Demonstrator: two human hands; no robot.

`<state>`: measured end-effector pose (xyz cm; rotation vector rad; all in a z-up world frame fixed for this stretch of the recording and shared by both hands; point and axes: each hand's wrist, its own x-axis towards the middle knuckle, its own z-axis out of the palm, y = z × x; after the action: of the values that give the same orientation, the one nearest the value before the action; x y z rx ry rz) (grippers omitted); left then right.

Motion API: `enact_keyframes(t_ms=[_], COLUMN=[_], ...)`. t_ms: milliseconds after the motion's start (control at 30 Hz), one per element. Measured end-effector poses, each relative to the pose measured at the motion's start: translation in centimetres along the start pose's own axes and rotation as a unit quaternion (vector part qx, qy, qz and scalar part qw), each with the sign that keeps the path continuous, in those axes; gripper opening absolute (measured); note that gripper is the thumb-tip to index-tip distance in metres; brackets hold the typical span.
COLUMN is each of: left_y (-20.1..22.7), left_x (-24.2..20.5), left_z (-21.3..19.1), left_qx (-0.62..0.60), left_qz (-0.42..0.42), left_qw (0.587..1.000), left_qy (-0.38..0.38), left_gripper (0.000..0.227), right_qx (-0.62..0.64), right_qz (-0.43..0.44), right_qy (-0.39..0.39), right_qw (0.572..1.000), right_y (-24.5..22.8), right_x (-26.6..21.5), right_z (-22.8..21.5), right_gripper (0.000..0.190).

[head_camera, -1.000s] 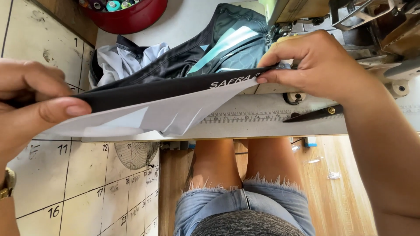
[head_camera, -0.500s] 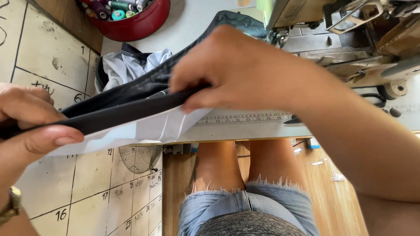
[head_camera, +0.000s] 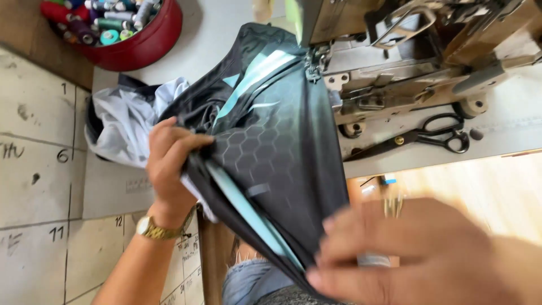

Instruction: Trimming excess fabric from the hem of a jersey and folding the edge in preparation for sewing.

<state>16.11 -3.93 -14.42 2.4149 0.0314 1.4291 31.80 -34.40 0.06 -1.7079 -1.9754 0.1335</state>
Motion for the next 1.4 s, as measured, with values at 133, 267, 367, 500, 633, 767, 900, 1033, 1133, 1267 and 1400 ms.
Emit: enact_keyframes(t_ms=[133,267,367,500,633,767,900,1033,1133,1267,1400], left_y=[0.0,1.3,0.9,0.5,-0.1,-1.0,-2.5,-4.5,-5.6,-6.9,-8.3], left_x=[-0.3,0.4,0.0,0.6,1.7,2.7,3.8,4.4,5.1,5.8,6.1], left_z=[-2.5,-3.3,-3.0,-2.5,-1.9,-1.4,-1.0,-0.5,-0.1,0.3,0.5], left_qx=[0.078,0.133,0.143,0.15,0.144,0.148,0.15,0.157,0.164,0.172,0.174], left_qz=[0.094,0.189,0.198,0.21,0.212,0.207,0.202,0.211,0.208,0.199,0.191], left_qw=[0.991,0.957,0.949,0.944,0.944,0.946,0.947,0.948,0.949,0.952,0.954], left_qy=[-0.055,-0.174,-0.197,-0.206,-0.206,-0.201,-0.199,-0.181,-0.169,-0.157,-0.151], left_gripper=[0.009,0.007,0.008,0.009,0.011,0.01,0.013,0.018,0.016,0.016,0.021], right_qx=[0.224,0.239,0.297,0.287,0.287,0.271,0.254,0.258,0.246,0.236,0.236], right_qz=[-0.041,0.009,0.002,0.005,-0.012,-0.003,0.001,-0.009,-0.024,-0.042,-0.051], right_qy=[0.078,0.114,0.096,0.138,0.15,0.131,0.155,0.168,0.181,0.176,0.19], right_qw=[0.971,0.964,0.95,0.948,0.946,0.954,0.955,0.951,0.952,0.955,0.952], right_y=[3.2,5.5,7.5,8.4,9.5,10.5,11.8,13.1,14.2,15.8,16.6], right_x=[-6.1,-9.1,-10.4,-10.1,-9.1,-7.9,-6.2,-4.6,-3.4,-2.0,-0.6], right_z=[7.7,13.5,15.2,15.7,14.8,13.5,12.9,12.5,12.1,11.4,10.9], right_gripper=[0.02,0.029,0.024,0.028,0.022,0.017,0.015,0.009,0.007,0.016,0.017])
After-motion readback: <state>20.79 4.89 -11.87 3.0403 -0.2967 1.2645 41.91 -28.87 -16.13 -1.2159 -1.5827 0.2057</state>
